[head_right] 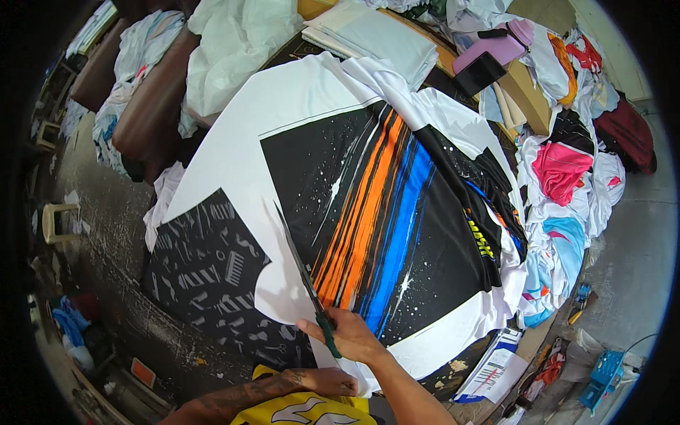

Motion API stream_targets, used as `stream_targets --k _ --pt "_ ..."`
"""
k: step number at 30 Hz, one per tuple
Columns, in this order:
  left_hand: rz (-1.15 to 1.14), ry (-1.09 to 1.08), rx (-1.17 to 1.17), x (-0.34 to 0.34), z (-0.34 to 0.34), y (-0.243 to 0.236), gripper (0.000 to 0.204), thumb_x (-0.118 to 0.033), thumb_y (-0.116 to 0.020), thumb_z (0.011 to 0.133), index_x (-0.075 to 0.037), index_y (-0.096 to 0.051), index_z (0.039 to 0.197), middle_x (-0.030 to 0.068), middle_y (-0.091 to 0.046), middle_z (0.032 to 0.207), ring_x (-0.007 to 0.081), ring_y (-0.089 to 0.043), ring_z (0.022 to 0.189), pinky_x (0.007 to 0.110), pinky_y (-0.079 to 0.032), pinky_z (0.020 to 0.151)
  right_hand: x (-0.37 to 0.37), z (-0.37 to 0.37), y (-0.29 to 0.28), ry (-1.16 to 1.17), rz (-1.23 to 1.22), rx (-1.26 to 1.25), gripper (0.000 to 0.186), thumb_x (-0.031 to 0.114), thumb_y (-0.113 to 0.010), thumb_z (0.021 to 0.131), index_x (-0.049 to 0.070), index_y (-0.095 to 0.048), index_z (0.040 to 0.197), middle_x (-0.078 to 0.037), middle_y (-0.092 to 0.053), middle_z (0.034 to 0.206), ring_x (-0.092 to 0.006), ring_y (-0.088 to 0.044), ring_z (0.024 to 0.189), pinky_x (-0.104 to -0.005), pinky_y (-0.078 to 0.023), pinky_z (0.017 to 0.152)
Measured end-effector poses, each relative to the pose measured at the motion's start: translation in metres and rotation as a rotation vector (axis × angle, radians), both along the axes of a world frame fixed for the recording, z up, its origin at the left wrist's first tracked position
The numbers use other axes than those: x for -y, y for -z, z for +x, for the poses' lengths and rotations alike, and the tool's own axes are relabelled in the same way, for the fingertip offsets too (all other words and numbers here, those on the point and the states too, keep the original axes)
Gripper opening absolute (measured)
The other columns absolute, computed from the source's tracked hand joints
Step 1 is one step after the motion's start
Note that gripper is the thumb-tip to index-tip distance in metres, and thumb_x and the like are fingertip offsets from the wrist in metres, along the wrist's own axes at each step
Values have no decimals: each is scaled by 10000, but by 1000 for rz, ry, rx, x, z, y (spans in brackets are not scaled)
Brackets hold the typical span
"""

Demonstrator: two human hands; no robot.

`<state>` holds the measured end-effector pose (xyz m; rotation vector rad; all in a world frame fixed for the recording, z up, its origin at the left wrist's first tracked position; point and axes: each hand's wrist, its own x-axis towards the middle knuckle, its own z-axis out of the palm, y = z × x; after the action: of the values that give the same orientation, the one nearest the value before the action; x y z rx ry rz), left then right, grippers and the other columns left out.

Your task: The person lays out printed fabric pieces on a cluttered table, smooths them, and uses scissors to cut along the edges. They handle several different fabric designs, including a pink and black patterned piece and a white piece with graphics, cutting each into shape.

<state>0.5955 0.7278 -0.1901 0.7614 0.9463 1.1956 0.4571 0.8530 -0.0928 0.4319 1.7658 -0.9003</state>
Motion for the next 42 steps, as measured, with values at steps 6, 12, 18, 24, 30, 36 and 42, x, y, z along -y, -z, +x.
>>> stream_targets --k 6,12,18,24,30,36,42 --pt "-24 169 64 -17 -3 27 519 -505 -562 1070 -65 -699 1308 119 -771 1177 268 -712 1127 415 -514 1007 27 -65 -7 -14 22 71 853 811 -783 823 -32 -760 950 -171 -711 844 -281 -719 876 -412 -560 818" --pt "-188 -80 72 53 -124 -43 436 -430 -699 963 -21 -793 1079 138 -802 917 303 -769 876 417 -585 849 49 -124 11 -16 -57 -79 862 860 -741 812 1 -742 883 -126 -692 786 -243 -697 796 -400 -536 757" --pt "-1042 -1485 -1514 172 -296 -73 735 -306 -803 926 5 -542 1540 320 -516 1562 431 -448 1523 579 -330 1253 94 -202 6 163 -117 -193 818 850 -741 821 32 -744 837 -51 -668 687 -193 -656 586 -366 -532 611" --pt "-735 -754 -1328 131 -57 -44 458 -279 -621 1026 -150 -668 1463 138 -422 1709 452 -274 1622 743 -149 1267 58 -164 -9 97 -509 -394 541 578 -805 957 93 -689 748 5 -568 551 -104 -543 470 -290 -403 474" --pt "-552 -1284 -1129 151 -142 -47 629 -173 -802 947 16 -517 1474 261 -737 1178 453 -749 1020 553 -544 960 -105 91 -20 601 203 -839 484 482 -873 922 39 -697 840 -35 -613 642 -150 -599 593 -307 -458 559" --pt "-713 -629 -1780 -17 -217 -2 391 -437 -671 990 -58 -753 938 150 -759 870 337 -771 819 500 -585 695 -234 309 -7 581 1144 -567 448 264 -807 929 -9 -625 1234 -289 -710 1155 -511 -673 1097 -572 -537 940" --pt "-640 -45 -1151 45 17 -14 386 -301 -479 1080 -191 -647 1409 139 -786 1162 305 -769 1018 480 -597 914 -270 401 19 758 1086 -586 446 219 -852 886 -5 -646 1213 -244 -704 1178 -451 -683 1115 -508 -542 948"
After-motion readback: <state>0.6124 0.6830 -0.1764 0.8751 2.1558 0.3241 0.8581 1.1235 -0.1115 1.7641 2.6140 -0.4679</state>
